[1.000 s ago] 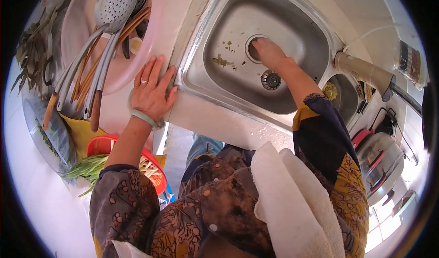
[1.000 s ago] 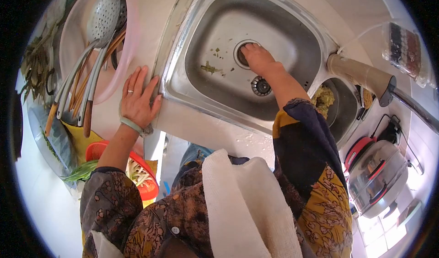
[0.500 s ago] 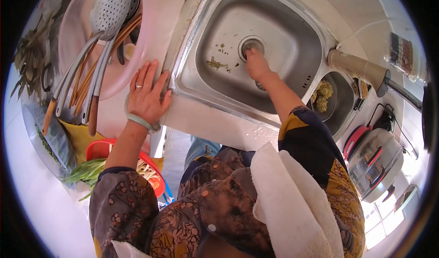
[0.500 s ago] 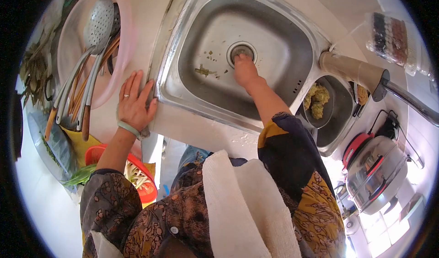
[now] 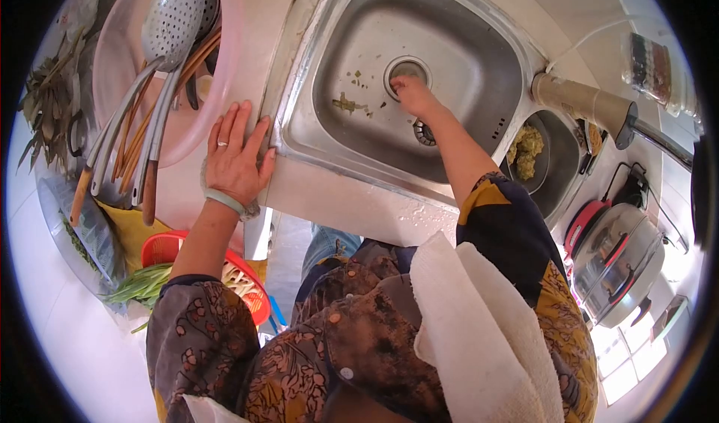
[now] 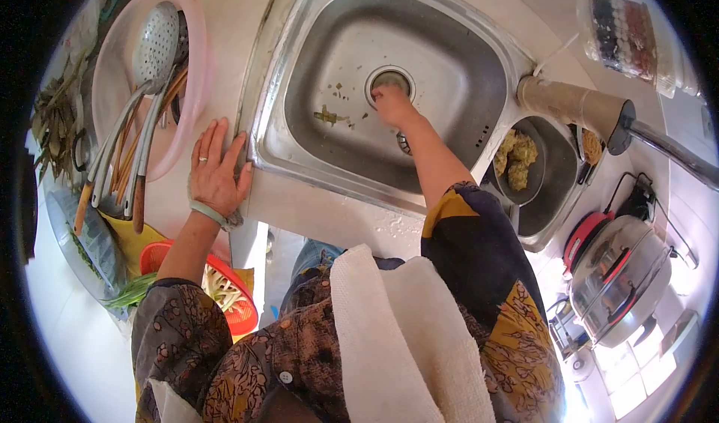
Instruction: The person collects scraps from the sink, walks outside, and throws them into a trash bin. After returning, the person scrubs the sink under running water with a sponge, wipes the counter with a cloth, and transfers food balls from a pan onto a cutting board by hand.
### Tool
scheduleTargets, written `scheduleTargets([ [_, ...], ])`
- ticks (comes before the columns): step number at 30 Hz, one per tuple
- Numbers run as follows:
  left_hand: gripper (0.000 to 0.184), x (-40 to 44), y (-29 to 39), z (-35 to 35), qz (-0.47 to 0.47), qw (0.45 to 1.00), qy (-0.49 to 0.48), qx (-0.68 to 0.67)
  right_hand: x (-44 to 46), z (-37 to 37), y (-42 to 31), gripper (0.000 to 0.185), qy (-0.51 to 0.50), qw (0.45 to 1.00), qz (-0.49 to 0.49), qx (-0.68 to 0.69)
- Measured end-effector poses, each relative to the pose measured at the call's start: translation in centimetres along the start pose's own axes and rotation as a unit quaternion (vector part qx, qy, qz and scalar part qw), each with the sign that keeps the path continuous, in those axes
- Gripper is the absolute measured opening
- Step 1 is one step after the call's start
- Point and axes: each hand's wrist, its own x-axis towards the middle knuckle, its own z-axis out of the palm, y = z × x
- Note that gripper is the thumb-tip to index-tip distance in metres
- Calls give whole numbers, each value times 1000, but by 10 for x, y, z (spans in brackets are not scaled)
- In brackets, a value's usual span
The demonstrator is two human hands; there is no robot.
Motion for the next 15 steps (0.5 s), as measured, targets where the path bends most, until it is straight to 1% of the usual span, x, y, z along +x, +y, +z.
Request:
scheduleTargets([
  [6,50,1,0,-1,3,1000,5,-2,2,-4,7,28,-27,997,44,64],
  [9,50,1,0,0,6,1000,10,-2,3,-1,10,27,-16,995,46,89],
  [12,49,2,1,-1,8,1000,10,-1,-5,8,-2,27,58,997,18,37],
  [15,49,2,2,-3,7,1000,9,-1,-24,33,-18,30,91,987,-31,-127],
])
